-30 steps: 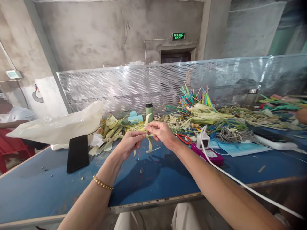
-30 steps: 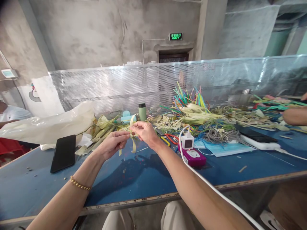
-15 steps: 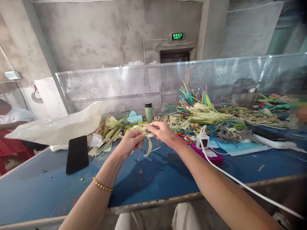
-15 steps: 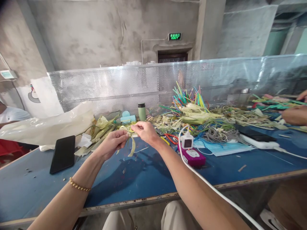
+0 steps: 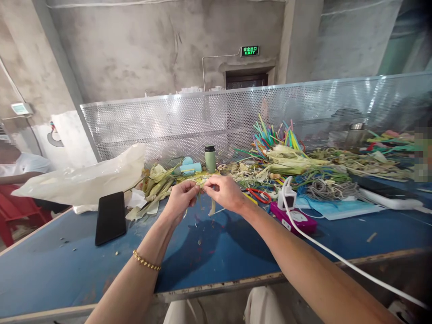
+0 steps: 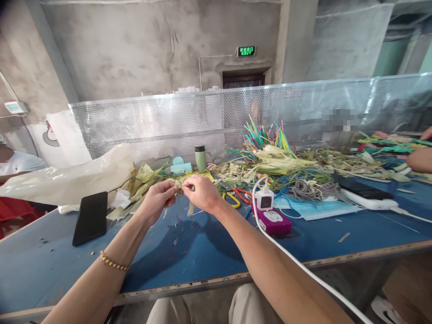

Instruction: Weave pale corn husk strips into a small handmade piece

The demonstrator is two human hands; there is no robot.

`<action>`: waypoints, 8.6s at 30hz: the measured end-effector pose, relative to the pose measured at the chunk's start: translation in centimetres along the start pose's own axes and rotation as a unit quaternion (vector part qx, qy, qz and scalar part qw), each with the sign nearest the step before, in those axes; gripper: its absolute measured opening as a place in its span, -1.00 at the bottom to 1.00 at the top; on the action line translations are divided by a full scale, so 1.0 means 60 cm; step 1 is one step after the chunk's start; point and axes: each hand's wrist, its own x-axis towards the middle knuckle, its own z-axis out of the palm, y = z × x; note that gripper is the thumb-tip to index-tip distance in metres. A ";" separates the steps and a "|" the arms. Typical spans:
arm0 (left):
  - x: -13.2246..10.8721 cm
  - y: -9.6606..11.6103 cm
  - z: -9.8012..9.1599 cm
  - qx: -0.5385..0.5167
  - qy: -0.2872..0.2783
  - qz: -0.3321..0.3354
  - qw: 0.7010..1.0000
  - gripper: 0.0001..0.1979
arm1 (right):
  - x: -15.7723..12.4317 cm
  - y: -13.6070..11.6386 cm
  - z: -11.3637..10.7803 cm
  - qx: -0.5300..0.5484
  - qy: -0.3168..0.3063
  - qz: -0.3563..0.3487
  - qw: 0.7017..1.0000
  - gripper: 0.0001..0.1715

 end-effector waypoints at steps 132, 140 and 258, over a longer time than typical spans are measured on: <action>-0.002 0.000 0.003 -0.139 -0.044 -0.051 0.988 -0.77 | -0.003 -0.021 -0.011 -0.007 -0.035 0.106 0.994 -0.80; 0.000 -0.007 0.001 -0.079 -0.021 -0.026 0.996 -0.75 | -0.002 -0.022 -0.015 -0.001 -0.039 0.094 0.995 -0.84; -0.008 0.004 0.008 -0.098 -0.027 -0.085 0.991 -0.65 | -0.015 -0.019 0.020 -0.108 -0.002 0.080 0.991 -0.92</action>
